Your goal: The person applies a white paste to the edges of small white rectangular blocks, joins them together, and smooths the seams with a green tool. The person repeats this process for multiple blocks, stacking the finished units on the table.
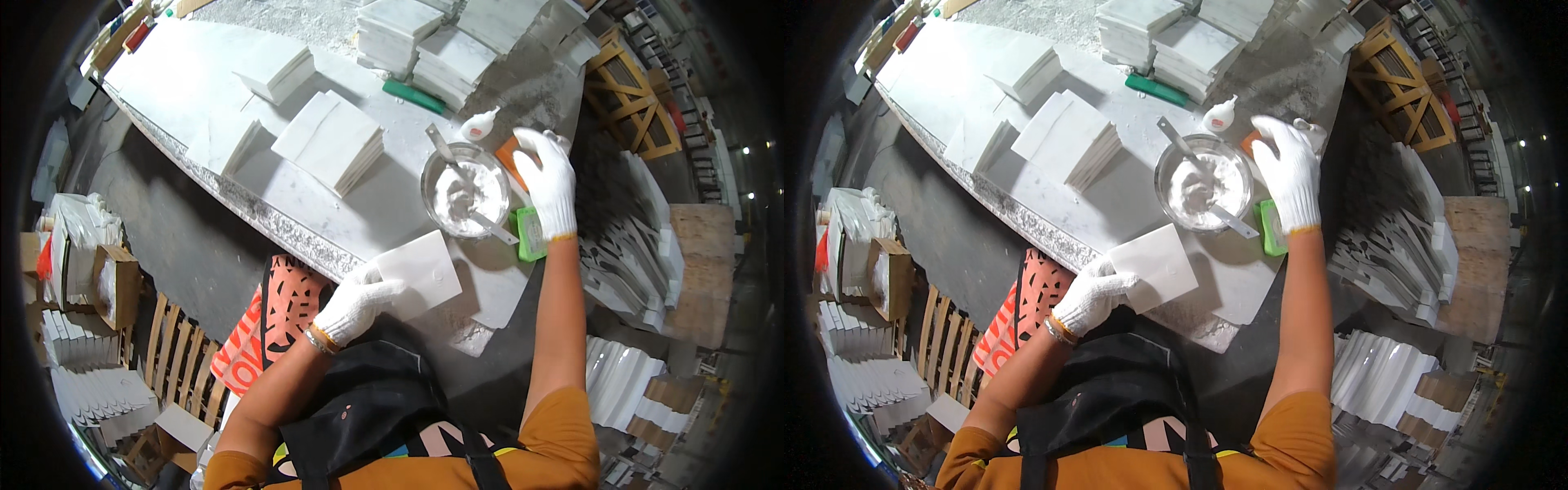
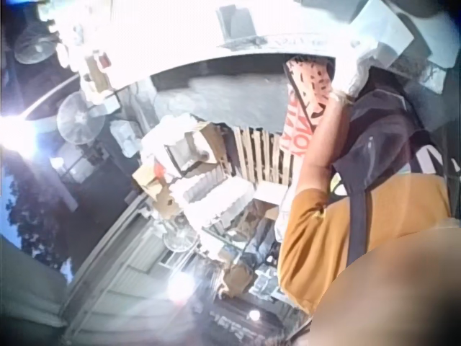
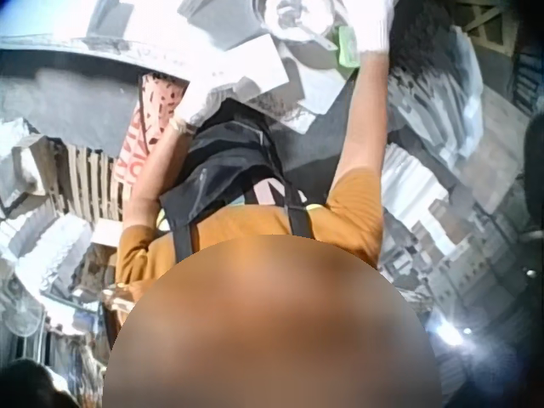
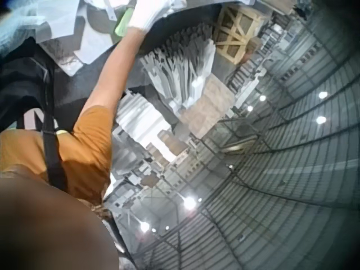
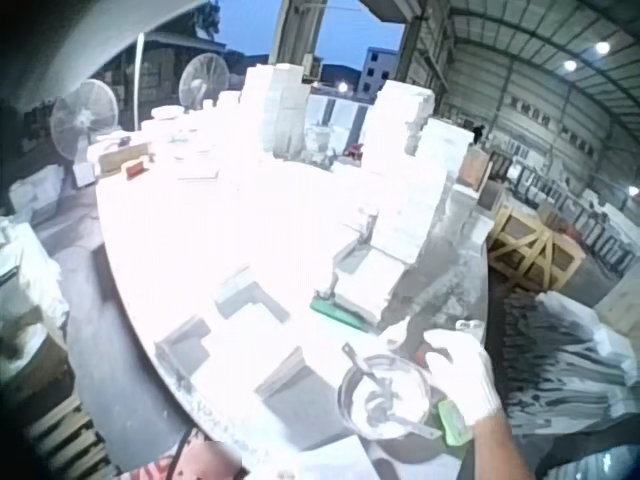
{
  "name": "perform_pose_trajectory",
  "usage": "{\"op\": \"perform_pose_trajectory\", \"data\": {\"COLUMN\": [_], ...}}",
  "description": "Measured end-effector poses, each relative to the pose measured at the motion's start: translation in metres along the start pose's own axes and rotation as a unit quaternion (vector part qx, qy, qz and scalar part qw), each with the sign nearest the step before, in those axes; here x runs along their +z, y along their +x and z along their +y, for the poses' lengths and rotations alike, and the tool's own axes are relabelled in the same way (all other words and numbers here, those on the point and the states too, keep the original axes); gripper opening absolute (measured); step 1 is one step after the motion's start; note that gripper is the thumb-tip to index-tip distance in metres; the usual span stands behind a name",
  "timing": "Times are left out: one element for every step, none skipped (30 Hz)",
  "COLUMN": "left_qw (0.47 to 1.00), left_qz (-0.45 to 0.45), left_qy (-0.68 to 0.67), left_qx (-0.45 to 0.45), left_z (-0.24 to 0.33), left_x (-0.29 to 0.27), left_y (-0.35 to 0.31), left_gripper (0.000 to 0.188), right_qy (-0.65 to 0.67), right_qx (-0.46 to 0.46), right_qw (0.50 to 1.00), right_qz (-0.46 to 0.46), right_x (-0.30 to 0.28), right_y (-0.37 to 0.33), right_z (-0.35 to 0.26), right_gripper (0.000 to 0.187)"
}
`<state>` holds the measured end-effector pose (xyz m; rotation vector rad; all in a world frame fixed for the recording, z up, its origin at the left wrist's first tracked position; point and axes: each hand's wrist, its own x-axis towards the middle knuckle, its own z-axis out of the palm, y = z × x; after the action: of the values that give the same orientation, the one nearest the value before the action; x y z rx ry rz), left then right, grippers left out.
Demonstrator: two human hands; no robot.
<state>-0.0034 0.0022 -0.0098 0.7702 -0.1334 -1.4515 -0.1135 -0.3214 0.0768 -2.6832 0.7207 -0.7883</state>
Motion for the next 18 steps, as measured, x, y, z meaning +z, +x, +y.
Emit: {"op": "perform_pose_trajectory", "data": {"left_qw": [1.000, 1.000, 1.000, 1.000, 1.000, 1.000, 1.000, 1.000, 1.000, 1.000, 1.000, 1.000, 1.000, 0.999, 0.999, 0.999, 0.998, 0.998], "left_qz": [-0.005, -0.008, -0.011, -0.012, -0.006, -0.006, -0.006, 0.000, 0.000, 0.000, 0.000, 0.004, 0.009, 0.015, 0.021, 0.029, 0.037, 0.015], "left_qy": [-0.001, 0.000, 0.003, -0.002, -0.001, 0.004, 0.009, 0.009, 0.012, 0.016, 0.019, 0.014, 0.009, 0.013, 0.018, 0.032, 0.045, 0.035], "left_qx": [0.002, -0.001, -0.002, -0.019, -0.012, -0.005, 0.003, 0.006, 0.007, 0.009, 0.012, 0.019, 0.027, 0.030, 0.032, 0.029, 0.026, 0.043], "left_z": [0.001, 0.001, 0.003, 0.009, 0.007, 0.006, 0.005, 0.005, 0.003, 0.000, -0.002, 0.002, 0.007, 0.013, 0.019, 0.027, 0.035, 0.045], "left_x": [0.000, 0.000, 0.001, 0.006, 0.004, 0.003, 0.003, 0.004, 0.002, -0.002, -0.005, -0.002, 0.003, 0.006, 0.009, 0.009, 0.011, 0.020], "left_y": [0.000, 0.001, 0.000, -0.003, -0.003, 0.000, 0.000, -0.002, -0.002, 0.000, 0.002, -0.001, -0.005, -0.007, -0.010, -0.010, -0.009, -0.005], "left_gripper": [0.056, 0.056, 0.056, 0.056, 0.055, 0.054, 0.053, 0.053, 0.053, 0.052, 0.052, 0.051, 0.051, 0.051, 0.052, 0.054, 0.055, 0.056], "right_qy": [-0.001, -0.031, -0.059, -0.088, -0.073, -0.046, -0.017, -0.025, 0.024, 0.059, 0.093, 0.130, 0.168, 0.205, 0.243, 0.269, 0.294, 0.313], "right_qx": [0.024, 0.046, 0.067, 0.095, 0.158, 0.194, 0.229, 0.195, 0.179, 0.150, 0.119, 0.159, 0.199, 0.237, 0.273, 0.299, 0.324, 0.320], "right_qw": [1.000, 0.998, 0.995, 0.989, 0.976, 0.967, 0.956, 0.965, 0.970, 0.977, 0.981, 0.970, 0.956, 0.939, 0.920, 0.907, 0.892, 0.886], "right_qz": [0.007, -0.018, -0.041, -0.078, -0.128, -0.156, -0.185, -0.172, -0.161, -0.143, -0.124, -0.130, -0.137, -0.143, -0.140, -0.126, -0.112, -0.121], "right_x": [-0.012, -0.019, -0.026, -0.030, -0.033, -0.035, -0.036, -0.031, -0.028, -0.019, -0.014, -0.014, -0.016, -0.018, -0.025, -0.022, -0.018, -0.016], "right_y": [-0.015, -0.031, -0.046, -0.058, -0.065, -0.069, -0.073, -0.080, -0.085, -0.092, -0.096, -0.092, -0.088, -0.084, -0.075, -0.074, -0.075, -0.074], "right_z": [-0.014, -0.024, -0.035, -0.047, -0.061, -0.072, -0.080, -0.081, -0.078, -0.067, -0.056, -0.058, -0.059, -0.062, -0.073, -0.068, -0.061, -0.058], "right_gripper": [0.028, 0.026, 0.024, 0.026, 0.029, 0.030, 0.031, 0.032, 0.031, 0.030, 0.029, 0.028, 0.028, 0.028, 0.027, 0.027, 0.026, 0.026]}}
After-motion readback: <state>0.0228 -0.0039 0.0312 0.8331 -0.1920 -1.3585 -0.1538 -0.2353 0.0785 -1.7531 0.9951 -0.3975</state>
